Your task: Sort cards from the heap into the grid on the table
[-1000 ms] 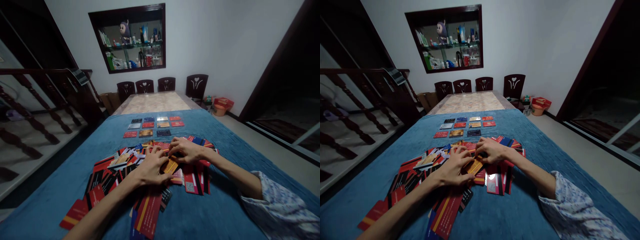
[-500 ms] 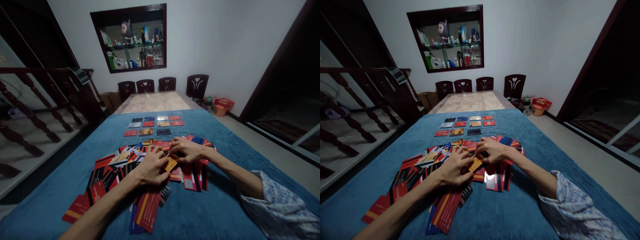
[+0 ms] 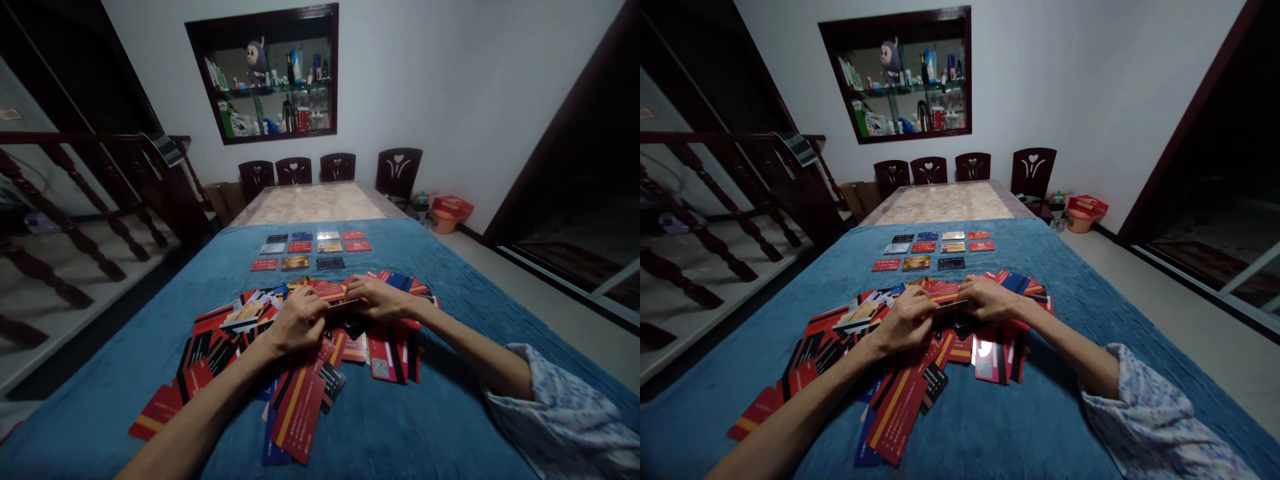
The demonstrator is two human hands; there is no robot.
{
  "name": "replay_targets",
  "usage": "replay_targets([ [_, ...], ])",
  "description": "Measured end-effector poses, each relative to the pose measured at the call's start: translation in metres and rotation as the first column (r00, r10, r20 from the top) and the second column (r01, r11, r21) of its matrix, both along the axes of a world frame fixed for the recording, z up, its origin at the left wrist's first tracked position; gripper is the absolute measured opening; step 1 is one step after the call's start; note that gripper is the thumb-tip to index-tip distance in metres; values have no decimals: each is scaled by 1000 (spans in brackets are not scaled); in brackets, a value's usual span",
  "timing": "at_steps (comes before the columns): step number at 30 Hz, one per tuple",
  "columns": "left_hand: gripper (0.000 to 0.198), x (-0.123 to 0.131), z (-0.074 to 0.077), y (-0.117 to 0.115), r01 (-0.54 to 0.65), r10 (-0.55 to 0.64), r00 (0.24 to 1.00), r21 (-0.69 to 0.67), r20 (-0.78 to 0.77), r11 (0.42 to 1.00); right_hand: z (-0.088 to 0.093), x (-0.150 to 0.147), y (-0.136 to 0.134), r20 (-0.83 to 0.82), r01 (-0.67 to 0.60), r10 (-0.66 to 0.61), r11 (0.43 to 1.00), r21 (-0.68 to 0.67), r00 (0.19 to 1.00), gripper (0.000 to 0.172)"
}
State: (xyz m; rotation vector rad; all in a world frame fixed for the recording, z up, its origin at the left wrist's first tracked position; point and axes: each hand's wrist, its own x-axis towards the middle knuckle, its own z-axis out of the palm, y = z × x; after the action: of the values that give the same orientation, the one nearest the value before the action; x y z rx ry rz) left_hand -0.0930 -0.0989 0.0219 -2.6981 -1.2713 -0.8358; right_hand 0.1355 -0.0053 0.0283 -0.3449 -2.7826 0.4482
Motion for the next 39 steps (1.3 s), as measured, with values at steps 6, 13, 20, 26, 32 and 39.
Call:
replay_targets([
  [6, 21, 0, 1, 1, -66, 75, 990, -79, 120, 995, -2, 1, -1, -36, 48, -50, 998, -50, 998, 15],
  [13, 20, 0, 3, 1, -93, 128, 966, -159, 225, 983, 0, 2, -3, -78, 105, -116, 986, -133, 990, 10],
  [20, 19, -1, 0, 4, -101, 134, 964, -149, 230, 984, 3, 4, -2, -204, 173, -213, 965, -199, 955, 8],
  [26, 18, 2, -2, 5, -93, 122, 971, -146, 206, 985, 10, -2, -10, -328, 179, -260, 949, -258, 908, 12],
  [32, 15, 1, -6, 7, -108, 140, 965, -155, 220, 982, 5, -13, -11, -427, 251, -312, 949, -193, 849, 15],
  [39, 22, -1, -5, 7, -200, 202, 908, -44, 368, 979, 14, -19, -4, -458, 333, -194, 911, 245, 868, 20],
])
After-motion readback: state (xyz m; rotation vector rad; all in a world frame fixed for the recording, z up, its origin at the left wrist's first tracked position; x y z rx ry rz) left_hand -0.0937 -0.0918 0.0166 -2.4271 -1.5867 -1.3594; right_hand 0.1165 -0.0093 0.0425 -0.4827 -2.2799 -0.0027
